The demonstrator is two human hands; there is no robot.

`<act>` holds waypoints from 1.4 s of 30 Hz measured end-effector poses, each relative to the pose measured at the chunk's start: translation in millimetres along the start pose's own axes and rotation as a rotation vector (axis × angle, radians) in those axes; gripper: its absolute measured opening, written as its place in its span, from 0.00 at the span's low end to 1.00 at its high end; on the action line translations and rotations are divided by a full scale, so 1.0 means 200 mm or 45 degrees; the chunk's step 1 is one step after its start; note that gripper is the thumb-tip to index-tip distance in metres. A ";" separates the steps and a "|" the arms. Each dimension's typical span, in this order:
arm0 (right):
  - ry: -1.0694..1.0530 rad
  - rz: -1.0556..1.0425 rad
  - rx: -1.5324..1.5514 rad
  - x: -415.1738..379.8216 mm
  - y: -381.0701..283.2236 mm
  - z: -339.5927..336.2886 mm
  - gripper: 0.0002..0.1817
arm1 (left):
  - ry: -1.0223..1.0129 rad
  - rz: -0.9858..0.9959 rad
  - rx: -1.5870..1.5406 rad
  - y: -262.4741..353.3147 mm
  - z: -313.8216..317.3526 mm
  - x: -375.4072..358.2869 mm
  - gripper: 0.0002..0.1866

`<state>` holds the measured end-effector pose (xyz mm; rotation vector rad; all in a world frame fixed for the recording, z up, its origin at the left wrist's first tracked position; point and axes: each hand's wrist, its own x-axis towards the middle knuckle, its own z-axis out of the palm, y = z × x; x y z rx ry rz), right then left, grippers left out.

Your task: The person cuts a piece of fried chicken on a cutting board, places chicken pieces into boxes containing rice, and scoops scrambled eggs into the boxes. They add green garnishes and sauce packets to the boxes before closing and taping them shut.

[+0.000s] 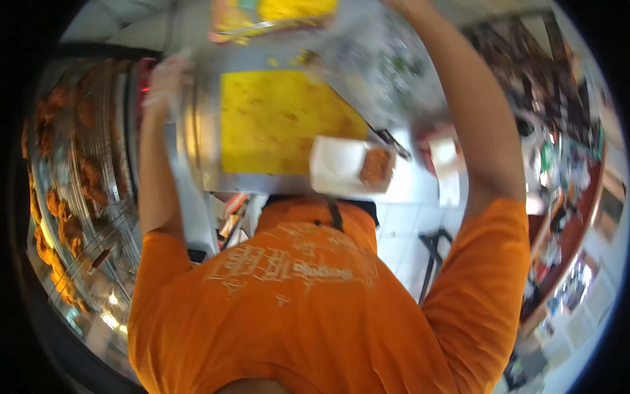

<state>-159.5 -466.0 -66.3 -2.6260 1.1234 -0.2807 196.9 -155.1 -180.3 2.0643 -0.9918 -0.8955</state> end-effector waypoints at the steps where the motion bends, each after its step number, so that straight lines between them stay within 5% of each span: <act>1: 0.014 0.018 0.202 0.01 0.06 0.09 0.24 | 0.056 -0.061 -0.318 0.05 0.06 -0.02 0.16; 2: 0.015 0.040 0.398 0.04 0.09 0.19 0.26 | 0.110 0.083 -0.099 0.08 0.09 0.02 0.17; 6: 0.184 -0.009 0.191 0.05 -0.04 0.44 0.20 | 0.290 0.019 0.069 0.20 0.23 0.20 0.26; 11: 0.042 -0.117 -0.036 0.13 -0.52 0.63 0.21 | 0.240 -0.078 -0.010 0.18 0.28 0.39 0.25; 13: -0.137 0.046 -0.184 0.20 -0.69 0.70 0.19 | 0.187 -0.108 -0.181 0.14 0.34 0.45 0.21; 17: -0.188 0.051 -0.438 0.32 -0.78 0.88 0.16 | 0.097 -0.167 -0.450 0.13 0.38 0.49 0.18; 24: -0.215 -0.127 -0.604 0.35 -0.78 0.73 0.11 | 0.056 -0.190 -0.351 0.17 0.34 0.48 0.14; 26: -0.062 -0.060 -0.387 0.32 -0.73 0.62 0.09 | 0.014 -0.276 -0.507 0.24 0.31 0.44 0.15; 29: 0.253 -0.288 -0.736 0.30 -0.70 0.43 0.08 | -0.031 -0.184 -0.694 0.20 0.33 0.44 0.16; 32: -0.114 -0.359 -1.064 0.32 -0.63 0.58 0.08 | -0.111 -0.123 -0.735 0.17 0.34 0.46 0.18; 39: -0.237 -0.403 -0.755 0.27 -0.84 0.88 0.10 | -0.151 -0.126 -0.698 0.20 0.30 0.42 0.21; 42: -0.156 -0.318 -0.322 0.30 -0.86 0.87 0.13 | -0.145 -0.085 -0.722 0.22 0.26 0.37 0.16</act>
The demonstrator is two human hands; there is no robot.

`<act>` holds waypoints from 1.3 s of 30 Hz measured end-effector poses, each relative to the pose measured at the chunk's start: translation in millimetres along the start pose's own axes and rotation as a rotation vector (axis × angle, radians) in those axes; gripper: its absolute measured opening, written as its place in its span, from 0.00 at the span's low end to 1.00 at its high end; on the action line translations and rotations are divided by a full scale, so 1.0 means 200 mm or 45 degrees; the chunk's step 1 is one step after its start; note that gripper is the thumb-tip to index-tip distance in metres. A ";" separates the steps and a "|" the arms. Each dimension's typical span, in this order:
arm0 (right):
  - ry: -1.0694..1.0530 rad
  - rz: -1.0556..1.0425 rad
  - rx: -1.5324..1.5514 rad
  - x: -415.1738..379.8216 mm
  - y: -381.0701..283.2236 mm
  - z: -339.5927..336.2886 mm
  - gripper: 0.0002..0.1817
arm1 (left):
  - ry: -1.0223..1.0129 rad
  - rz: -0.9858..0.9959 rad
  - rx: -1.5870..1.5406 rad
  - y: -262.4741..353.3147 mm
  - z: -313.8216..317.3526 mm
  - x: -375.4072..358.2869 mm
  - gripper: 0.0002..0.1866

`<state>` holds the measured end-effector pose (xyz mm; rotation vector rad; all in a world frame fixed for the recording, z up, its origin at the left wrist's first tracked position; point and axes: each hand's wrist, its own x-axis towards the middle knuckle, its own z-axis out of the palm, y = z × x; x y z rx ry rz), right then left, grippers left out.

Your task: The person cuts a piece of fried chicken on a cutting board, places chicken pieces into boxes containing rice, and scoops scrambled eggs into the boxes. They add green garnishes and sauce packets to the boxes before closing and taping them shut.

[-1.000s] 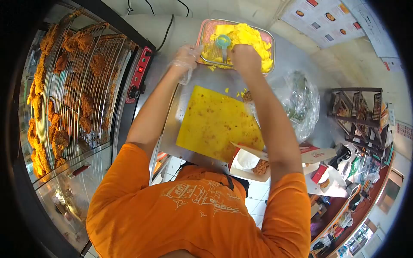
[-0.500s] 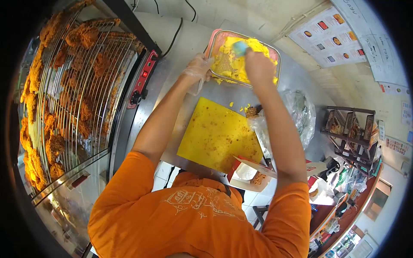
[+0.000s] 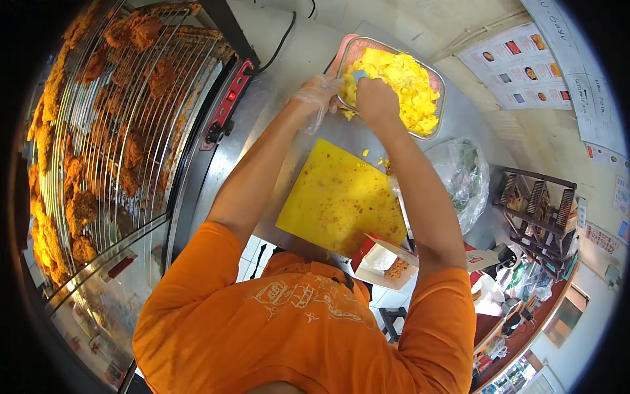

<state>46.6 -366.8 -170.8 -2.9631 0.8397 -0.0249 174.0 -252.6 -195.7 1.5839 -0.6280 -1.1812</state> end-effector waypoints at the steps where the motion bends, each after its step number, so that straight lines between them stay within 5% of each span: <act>1: 0.061 -0.008 0.145 0.00 0.02 0.00 0.14 | -0.003 -0.021 -0.031 0.00 0.00 -0.01 0.16; 11: 0.200 0.084 1.051 -0.18 0.16 0.13 0.14 | 0.037 -0.041 -0.020 -0.06 0.02 0.10 0.17; 14: -0.190 0.789 1.762 -0.24 0.19 0.01 0.16 | 0.115 -0.059 0.120 -0.10 0.02 0.10 0.22; 17: 0.009 0.903 2.122 -0.29 0.22 -0.01 0.15 | 0.172 -0.342 0.223 0.06 0.07 0.02 0.33; 19: 0.120 0.876 2.172 -0.34 0.26 -0.08 0.15 | 0.129 -0.282 0.221 -0.13 0.02 0.09 0.38; 23: 0.428 0.716 2.262 -0.68 0.34 -0.53 0.16 | 0.084 -0.149 0.247 -0.14 0.00 -0.07 0.32; 27: 0.717 0.834 1.621 -1.48 0.42 -1.07 0.18 | 0.156 0.072 0.309 0.08 0.09 -0.48 0.28; 29: 0.774 1.133 1.189 -1.89 0.38 -1.22 0.17 | 0.198 0.479 0.111 -0.05 0.00 -0.51 0.27; 31: 0.788 1.371 0.707 -2.19 0.32 -1.17 0.17 | 0.592 0.972 0.230 0.11 0.26 -0.77 0.32; 33: 0.766 1.510 0.688 -2.47 0.31 -0.97 0.16 | 0.152 1.343 0.887 0.04 0.25 -0.81 0.39; 35: 0.794 1.543 0.392 -2.65 0.31 -0.61 0.13 | -0.024 1.515 0.943 0.04 0.31 -0.81 0.42; 37: 0.194 1.406 -0.416 -2.82 0.36 -0.25 0.14 | 0.077 1.485 0.373 0.08 0.55 -0.85 0.41; 39: 0.092 1.222 -0.594 -2.84 0.30 -0.14 0.21 | -0.334 1.506 0.726 0.28 0.65 -1.01 0.39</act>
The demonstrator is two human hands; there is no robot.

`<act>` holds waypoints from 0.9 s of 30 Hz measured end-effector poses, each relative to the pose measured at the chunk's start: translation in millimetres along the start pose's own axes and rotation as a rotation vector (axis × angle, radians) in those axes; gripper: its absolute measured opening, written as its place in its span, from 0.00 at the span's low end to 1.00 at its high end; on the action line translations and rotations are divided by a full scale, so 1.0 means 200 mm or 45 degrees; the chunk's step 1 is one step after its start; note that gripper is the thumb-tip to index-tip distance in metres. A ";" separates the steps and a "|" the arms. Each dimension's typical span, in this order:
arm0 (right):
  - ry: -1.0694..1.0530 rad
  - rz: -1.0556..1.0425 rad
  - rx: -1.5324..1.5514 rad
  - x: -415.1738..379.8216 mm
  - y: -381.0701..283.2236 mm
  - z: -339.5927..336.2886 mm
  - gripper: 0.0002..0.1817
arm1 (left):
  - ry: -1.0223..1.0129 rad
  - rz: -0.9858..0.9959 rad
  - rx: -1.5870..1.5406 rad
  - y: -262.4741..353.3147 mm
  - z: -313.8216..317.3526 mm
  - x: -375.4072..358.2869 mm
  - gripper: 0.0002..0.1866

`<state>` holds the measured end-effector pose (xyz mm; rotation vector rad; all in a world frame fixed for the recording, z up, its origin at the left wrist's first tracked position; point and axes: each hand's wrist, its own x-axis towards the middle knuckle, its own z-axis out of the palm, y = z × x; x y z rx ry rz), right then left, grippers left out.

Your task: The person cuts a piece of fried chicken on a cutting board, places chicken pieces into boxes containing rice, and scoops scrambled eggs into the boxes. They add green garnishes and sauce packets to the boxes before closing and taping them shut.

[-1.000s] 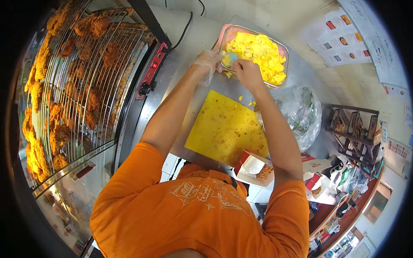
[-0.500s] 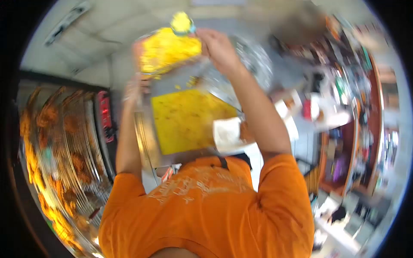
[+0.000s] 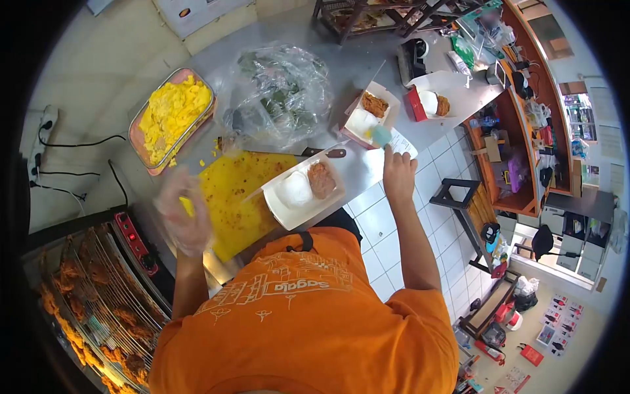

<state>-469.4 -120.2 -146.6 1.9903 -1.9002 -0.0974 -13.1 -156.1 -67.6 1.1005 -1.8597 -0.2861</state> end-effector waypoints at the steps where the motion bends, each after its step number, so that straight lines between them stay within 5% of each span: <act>1: 0.001 -0.018 0.016 -0.02 0.01 0.04 0.21 | -0.085 -0.008 -0.149 0.11 0.00 0.05 0.37; 3: 0.020 0.008 0.105 -0.02 0.04 0.07 0.22 | -0.088 -0.112 -0.633 0.33 0.04 0.11 0.33; 5: 0.040 0.148 0.277 0.04 0.04 0.04 0.19 | -0.058 -0.068 -0.566 0.34 0.05 0.15 0.30; 7: -0.140 0.345 0.472 0.01 0.01 0.09 0.18 | -0.158 0.199 0.236 0.17 0.01 0.24 0.29; 10: -0.033 0.540 0.918 -0.03 0.02 0.17 0.17 | 0.128 -1.350 -0.786 -0.21 -0.06 0.12 0.24; 12: 0.230 0.554 0.996 -0.09 0.24 0.48 0.21 | -0.044 -1.538 -0.349 -0.37 -0.21 0.16 0.25; 16: 0.223 1.107 1.563 0.33 0.01 -0.31 0.20 | 0.451 -1.422 -0.034 -1.07 -0.24 -0.26 0.24; 17: 0.202 0.961 1.888 0.42 0.01 -0.34 0.22 | 0.474 -1.425 0.006 -1.09 -0.25 -0.22 0.22; 21: 0.003 -0.176 1.140 0.93 -0.53 -0.66 0.17 | 0.448 -1.358 -0.051 -1.39 -0.05 -0.29 0.22; 23: -0.106 -0.376 0.936 1.12 -1.05 -0.75 0.16 | 0.362 -1.542 0.059 -1.14 -0.12 -0.14 0.26; 26: 0.103 -0.989 0.699 1.47 -1.83 -0.56 0.10 | 0.593 -1.496 0.111 -1.28 0.13 -0.25 0.28; 27: 0.254 -1.120 0.451 1.59 -2.06 -0.45 0.07 | 0.580 -1.619 0.010 -1.10 0.01 -0.15 0.25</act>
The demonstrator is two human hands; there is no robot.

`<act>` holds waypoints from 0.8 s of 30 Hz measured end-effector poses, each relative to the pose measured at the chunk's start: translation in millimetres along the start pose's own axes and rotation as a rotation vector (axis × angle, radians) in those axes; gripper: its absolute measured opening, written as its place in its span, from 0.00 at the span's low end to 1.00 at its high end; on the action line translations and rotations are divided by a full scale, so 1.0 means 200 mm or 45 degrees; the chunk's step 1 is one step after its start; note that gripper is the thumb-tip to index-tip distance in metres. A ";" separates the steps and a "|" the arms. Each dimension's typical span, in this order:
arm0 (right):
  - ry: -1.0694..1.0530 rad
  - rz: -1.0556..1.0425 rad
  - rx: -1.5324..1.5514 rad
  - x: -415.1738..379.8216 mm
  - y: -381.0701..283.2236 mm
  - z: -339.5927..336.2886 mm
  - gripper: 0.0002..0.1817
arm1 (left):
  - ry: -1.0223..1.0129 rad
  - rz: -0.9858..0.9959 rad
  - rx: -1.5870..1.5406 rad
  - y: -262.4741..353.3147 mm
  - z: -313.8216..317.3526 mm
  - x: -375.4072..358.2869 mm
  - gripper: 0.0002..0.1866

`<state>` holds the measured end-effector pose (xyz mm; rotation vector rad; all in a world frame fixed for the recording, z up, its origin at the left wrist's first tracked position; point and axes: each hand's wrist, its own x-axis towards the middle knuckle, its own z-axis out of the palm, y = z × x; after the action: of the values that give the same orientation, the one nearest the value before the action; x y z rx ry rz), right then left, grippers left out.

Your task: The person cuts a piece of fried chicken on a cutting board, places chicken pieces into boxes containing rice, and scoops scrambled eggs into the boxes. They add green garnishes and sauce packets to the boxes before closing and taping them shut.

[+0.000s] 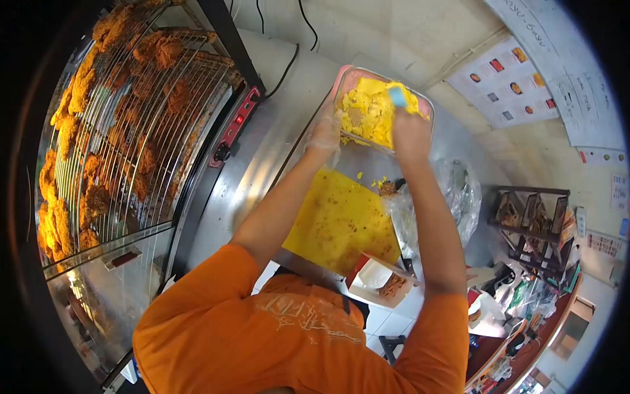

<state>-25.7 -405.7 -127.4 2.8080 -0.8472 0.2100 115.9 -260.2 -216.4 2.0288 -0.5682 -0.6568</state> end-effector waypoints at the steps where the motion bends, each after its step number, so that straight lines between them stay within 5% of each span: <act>1: 0.111 -0.224 -0.177 0.13 -0.02 0.09 0.06 | 0.136 0.163 0.001 -0.01 0.01 0.02 0.25; 4: -0.015 -0.199 -0.329 0.27 -0.14 0.32 0.06 | 0.208 0.322 -0.090 -0.16 0.12 0.09 0.22; 9: -0.148 -0.485 -0.174 0.18 -0.28 0.29 0.05 | -0.423 -0.300 -0.877 -0.12 0.03 0.17 0.23; 11: -0.096 -0.656 -0.057 0.11 -0.29 0.27 0.05 | -0.406 -0.196 -0.864 -0.11 0.00 0.13 0.19; 17: -0.280 -0.531 0.674 0.04 -0.23 0.13 0.07 | -0.448 -0.302 -0.961 -0.01 -0.08 0.07 0.16; 20: -0.424 -0.534 0.614 0.03 -0.21 0.12 0.11 | -0.440 -0.309 -0.847 -0.05 -0.04 0.12 0.15; 24: -0.266 -0.307 1.246 0.07 -0.14 0.20 0.17 | -0.379 -0.328 -0.868 -0.05 -0.02 0.14 0.14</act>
<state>5.1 -399.3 -167.7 3.8665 -0.4941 0.3787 140.6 -270.5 -230.4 1.3758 -0.1981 -1.1425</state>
